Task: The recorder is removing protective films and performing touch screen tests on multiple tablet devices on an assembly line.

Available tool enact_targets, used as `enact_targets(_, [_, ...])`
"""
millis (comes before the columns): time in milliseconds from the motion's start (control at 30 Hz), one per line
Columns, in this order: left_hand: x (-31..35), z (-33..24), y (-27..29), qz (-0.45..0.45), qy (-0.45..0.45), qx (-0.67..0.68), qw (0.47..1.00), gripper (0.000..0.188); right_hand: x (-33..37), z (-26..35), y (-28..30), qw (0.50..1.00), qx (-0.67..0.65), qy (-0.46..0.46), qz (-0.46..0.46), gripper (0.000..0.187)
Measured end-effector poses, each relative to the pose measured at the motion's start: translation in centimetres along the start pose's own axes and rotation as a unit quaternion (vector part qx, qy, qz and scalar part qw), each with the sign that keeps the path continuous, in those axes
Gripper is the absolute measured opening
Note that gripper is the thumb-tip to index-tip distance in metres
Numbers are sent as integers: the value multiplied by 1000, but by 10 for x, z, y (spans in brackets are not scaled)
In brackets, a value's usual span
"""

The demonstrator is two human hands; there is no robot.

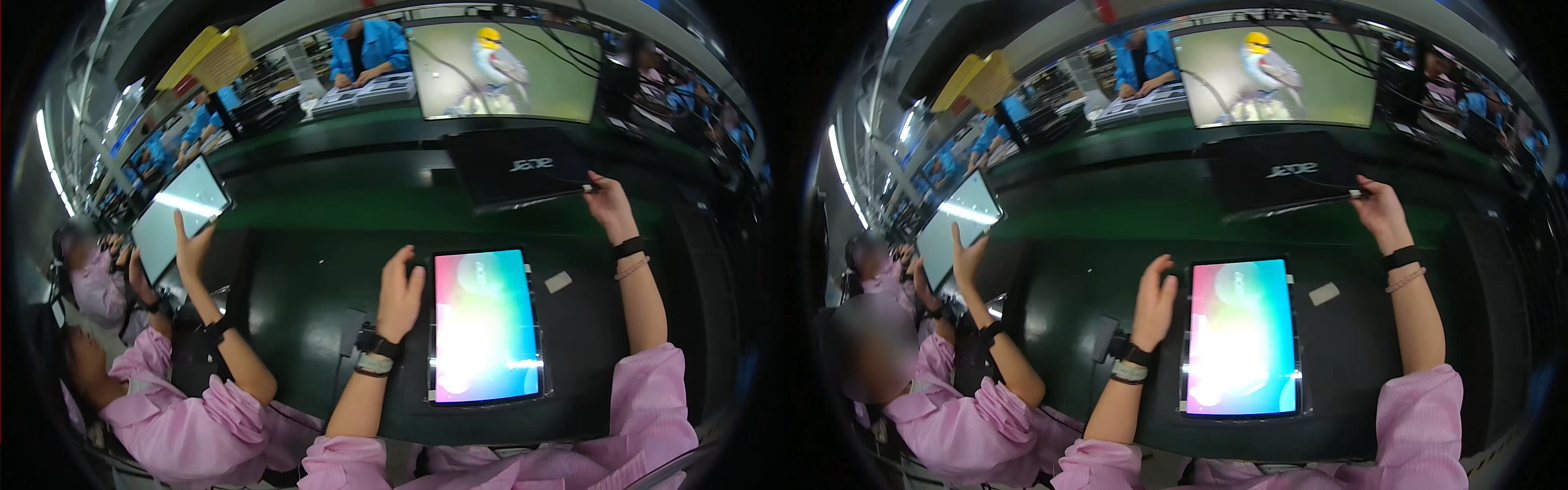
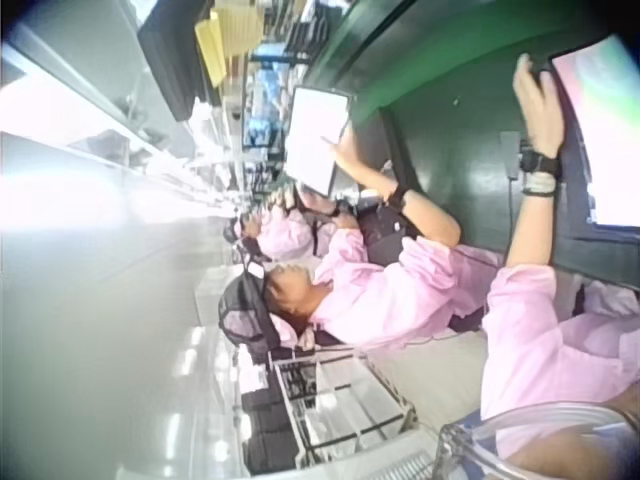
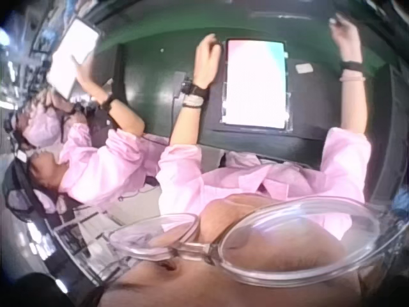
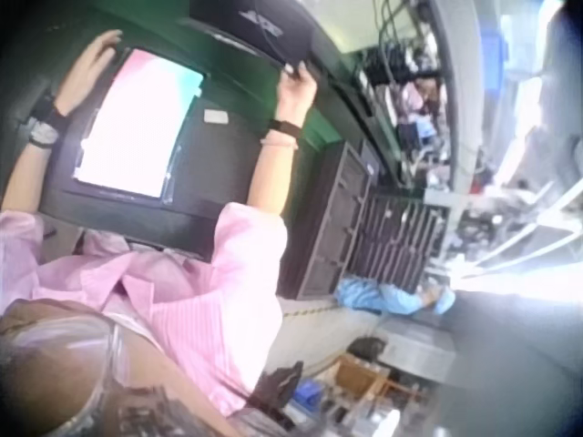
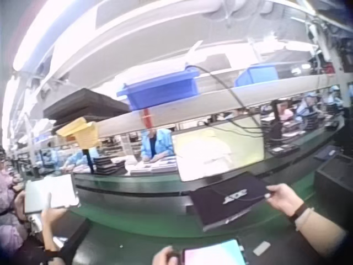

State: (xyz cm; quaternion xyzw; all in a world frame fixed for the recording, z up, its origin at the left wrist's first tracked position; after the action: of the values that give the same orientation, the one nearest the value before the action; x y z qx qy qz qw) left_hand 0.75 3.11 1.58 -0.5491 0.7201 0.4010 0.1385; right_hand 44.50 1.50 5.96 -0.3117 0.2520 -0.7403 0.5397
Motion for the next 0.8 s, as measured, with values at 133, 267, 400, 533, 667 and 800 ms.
enact_targets(133, [-18, -38, 17, -56, 81, 401, 911, 57, 61, -27, -58, 999, 20, -37, 26, 9])
enact_targets(267, [-20, -80, 35, -55, 107, 684, 719, 65, 106, -40, -102, 990, 116, -32, 75, 12])
enact_targets(400, [-12, -97, 52, -28, 115, 592, 798, 63, 133, -42, -116, 991, 121, -11, 64, 13])
enact_targets(533, [-8, -116, 51, 156, 83, 666, 725, 76, 149, -38, -128, 995, 88, 30, 27, 16])
enact_targets(667, [-17, -153, 40, 353, 78, 573, 736, 62, 155, -39, -145, 982, 149, 94, 66, 14])
enact_targets(800, [-31, -175, 32, 187, -30, 423, 886, 46, 179, -43, -161, 964, 214, 134, 79, 14])
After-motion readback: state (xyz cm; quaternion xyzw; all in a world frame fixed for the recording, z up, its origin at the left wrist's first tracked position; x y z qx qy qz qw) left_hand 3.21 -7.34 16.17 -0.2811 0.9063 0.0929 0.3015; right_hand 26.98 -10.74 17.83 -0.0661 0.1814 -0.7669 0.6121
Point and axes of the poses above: each hand's wrist, its own x-axis away from the middle knuckle, its own y-axis out of the back of the hand, z = x × y, the point moved 3 cm from there along -x, towards the middle knuckle, and after that the axes turned 14 degrees about -y, right-handed, at the moved point
